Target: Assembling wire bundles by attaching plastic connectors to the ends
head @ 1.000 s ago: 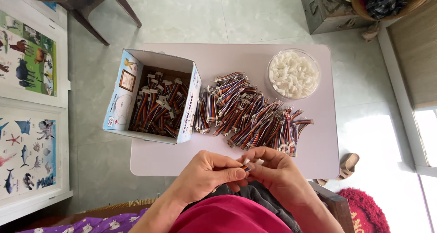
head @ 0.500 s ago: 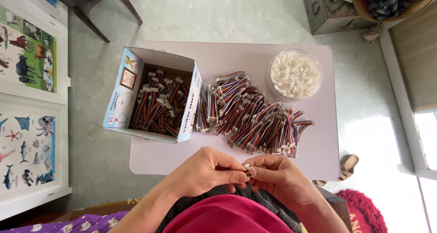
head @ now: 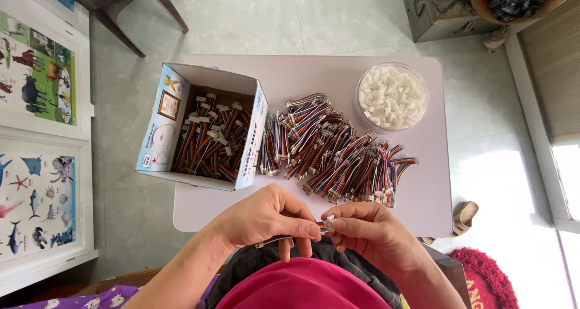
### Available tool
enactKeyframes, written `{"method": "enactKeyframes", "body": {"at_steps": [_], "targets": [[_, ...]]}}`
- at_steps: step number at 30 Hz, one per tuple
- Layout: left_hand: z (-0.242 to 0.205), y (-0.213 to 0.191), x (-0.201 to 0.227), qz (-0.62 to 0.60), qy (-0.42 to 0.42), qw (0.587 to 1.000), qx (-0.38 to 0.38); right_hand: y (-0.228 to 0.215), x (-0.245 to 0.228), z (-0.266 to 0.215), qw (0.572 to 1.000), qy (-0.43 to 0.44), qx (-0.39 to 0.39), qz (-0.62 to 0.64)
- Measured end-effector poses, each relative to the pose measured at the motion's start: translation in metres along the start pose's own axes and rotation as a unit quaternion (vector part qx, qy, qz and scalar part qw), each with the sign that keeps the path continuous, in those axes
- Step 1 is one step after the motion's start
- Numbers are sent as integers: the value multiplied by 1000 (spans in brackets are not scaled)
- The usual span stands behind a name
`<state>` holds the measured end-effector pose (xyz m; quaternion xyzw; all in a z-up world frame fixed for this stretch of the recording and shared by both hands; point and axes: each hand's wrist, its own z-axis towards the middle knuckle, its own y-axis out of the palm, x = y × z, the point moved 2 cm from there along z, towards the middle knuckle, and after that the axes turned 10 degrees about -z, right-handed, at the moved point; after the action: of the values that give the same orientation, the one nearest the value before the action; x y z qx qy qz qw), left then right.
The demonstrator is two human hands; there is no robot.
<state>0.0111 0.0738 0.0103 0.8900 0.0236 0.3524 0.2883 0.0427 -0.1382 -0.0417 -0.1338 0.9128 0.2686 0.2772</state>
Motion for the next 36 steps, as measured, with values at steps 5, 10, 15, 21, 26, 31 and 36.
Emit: {"method": "enactKeyframes", "body": {"at_steps": [5, 10, 15, 21, 26, 31, 36], "targets": [[-2, 3, 4, 19, -22, 999, 15, 0, 2, 0, 1000, -21, -10, -1], [-7, 10, 14, 101, -57, 992, 57, -2, 3, 2, 1000, -12, 3, 6], [-4, 6, 13, 84, -39, 995, 31, 1, 3, 0, 999, -28, 18, -1], [-6, 17, 26, 208, -70, 971, 94, -6, 7, 5, 1000, -18, 18, 4], [-5, 24, 25, 237, -63, 958, 148, 8, 6, 4, 992, -53, 94, -69], [0, 17, 12, 186, -47, 967, 169, 3, 14, 7, 986, -92, 127, -60], [0, 10, 5, 66, -40, 996, 35, -3, 10, 5, 995, -48, 8, -83]]}}
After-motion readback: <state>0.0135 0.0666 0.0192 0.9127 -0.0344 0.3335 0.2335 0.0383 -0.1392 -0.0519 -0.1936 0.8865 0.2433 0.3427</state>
